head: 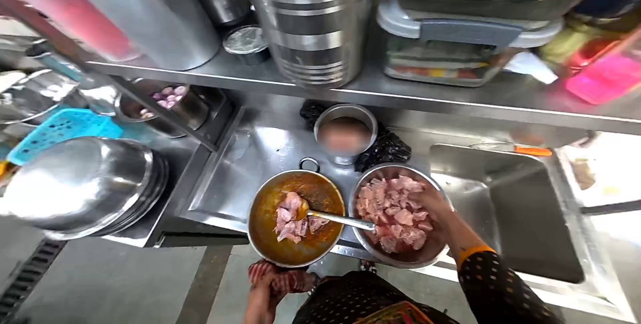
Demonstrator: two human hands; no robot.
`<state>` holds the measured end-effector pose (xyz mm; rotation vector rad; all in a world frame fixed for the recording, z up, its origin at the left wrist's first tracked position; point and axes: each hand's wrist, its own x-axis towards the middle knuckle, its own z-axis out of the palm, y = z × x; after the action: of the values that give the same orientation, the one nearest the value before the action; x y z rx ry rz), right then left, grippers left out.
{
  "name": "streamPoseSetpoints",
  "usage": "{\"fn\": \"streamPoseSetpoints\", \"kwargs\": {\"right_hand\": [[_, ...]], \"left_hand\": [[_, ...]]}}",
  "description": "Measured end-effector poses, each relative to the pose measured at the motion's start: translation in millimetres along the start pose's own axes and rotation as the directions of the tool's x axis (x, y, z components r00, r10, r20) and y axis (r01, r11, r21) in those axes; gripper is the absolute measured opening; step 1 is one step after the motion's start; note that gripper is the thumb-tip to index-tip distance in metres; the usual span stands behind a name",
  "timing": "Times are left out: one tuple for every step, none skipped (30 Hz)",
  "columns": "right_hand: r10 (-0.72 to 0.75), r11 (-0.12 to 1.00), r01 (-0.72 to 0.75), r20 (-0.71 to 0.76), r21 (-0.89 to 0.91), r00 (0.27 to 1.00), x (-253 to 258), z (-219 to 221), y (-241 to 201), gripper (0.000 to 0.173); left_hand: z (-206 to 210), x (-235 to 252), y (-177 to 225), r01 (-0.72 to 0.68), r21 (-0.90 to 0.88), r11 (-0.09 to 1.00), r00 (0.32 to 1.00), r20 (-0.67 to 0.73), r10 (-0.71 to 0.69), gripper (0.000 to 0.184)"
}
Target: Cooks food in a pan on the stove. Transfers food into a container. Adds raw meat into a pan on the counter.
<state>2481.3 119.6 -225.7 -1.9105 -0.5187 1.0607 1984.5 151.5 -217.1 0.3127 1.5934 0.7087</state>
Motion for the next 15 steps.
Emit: {"fn": "streamPoseSetpoints", "kwargs": {"right_hand": [[-0.014,1.0,0.014,0.015,0.014,1.0,-8,4,-12,0.054],[-0.032,0.999,0.031,0.036,0.027,0.999,-16,9,-24,0.052],[-0.056,0.998,0.053,0.075,0.042,0.996,-26,17,-38,0.051],[-0.087,0.995,0.081,0.124,0.053,0.989,-36,27,-52,0.052],[-0.102,0.994,0.092,0.194,0.06,0.976,-47,40,-66,0.052],[-0.106,0.994,0.093,0.279,0.061,0.954,-60,55,-79,0.049],[-0.11,0.994,0.097,0.381,0.054,0.918,-72,73,-90,0.044],[-0.098,0.995,0.093,0.491,0.035,0.866,-81,92,-97,0.041],[-0.075,0.996,0.094,0.587,-0.002,0.806,-88,109,-103,0.043],[-0.062,0.99,0.127,0.652,-0.054,0.756,-94,123,-107,0.045],[-0.067,0.97,0.205,0.659,-0.134,0.749,-100,134,-112,0.046],[-0.092,0.922,0.302,0.618,-0.244,0.781,-106,137,-119,0.045],[-0.139,0.849,0.385,0.55,-0.362,0.824,-106,133,-122,0.044],[-0.196,0.769,0.434,0.473,-0.469,0.859,-99,123,-118,0.043],[-0.23,0.692,0.436,0.397,-0.575,0.889,-85,109,-108,0.044]], "left_hand": [[-1,1,1,0.004,-0.005,1.0,1.0,0.006,-0.004,0.023],[-2,2,1,0.009,-0.013,1.0,1.0,0.008,-0.009,0.024],[-2,4,2,0.013,-0.016,1.0,1.0,0.008,-0.013,0.024],[-3,5,2,0.016,-0.016,1.0,1.0,0.009,-0.016,0.024],[-3,5,2,0.02,-0.016,1.0,1.0,0.01,-0.019,0.023],[-3,6,1,0.02,-0.012,1.0,1.0,0.01,-0.02,0.023],[-4,6,1,0.02,-0.007,1.0,1.0,0.012,-0.02,0.024],[-4,7,0,0.018,-0.005,1.0,1.0,0.011,-0.017,0.023],[-4,7,-1,0.013,-0.006,1.0,1.0,0.01,-0.013,0.021],[-4,8,-1,0.008,-0.008,1.0,1.0,0.015,-0.008,0.02],[-4,8,-1,0.004,-0.008,1.0,1.0,0.02,-0.003,0.019],[-4,9,0,0.001,-0.003,1.0,1.0,0.02,-0.001,0.02],[-4,8,0,0.0,0.003,1.0,1.0,0.018,0.0,0.02],[-4,7,0,0.0,0.008,1.0,1.0,0.016,-0.001,0.021],[-4,6,0,-0.003,0.009,1.0,1.0,0.015,0.002,0.023]]}}
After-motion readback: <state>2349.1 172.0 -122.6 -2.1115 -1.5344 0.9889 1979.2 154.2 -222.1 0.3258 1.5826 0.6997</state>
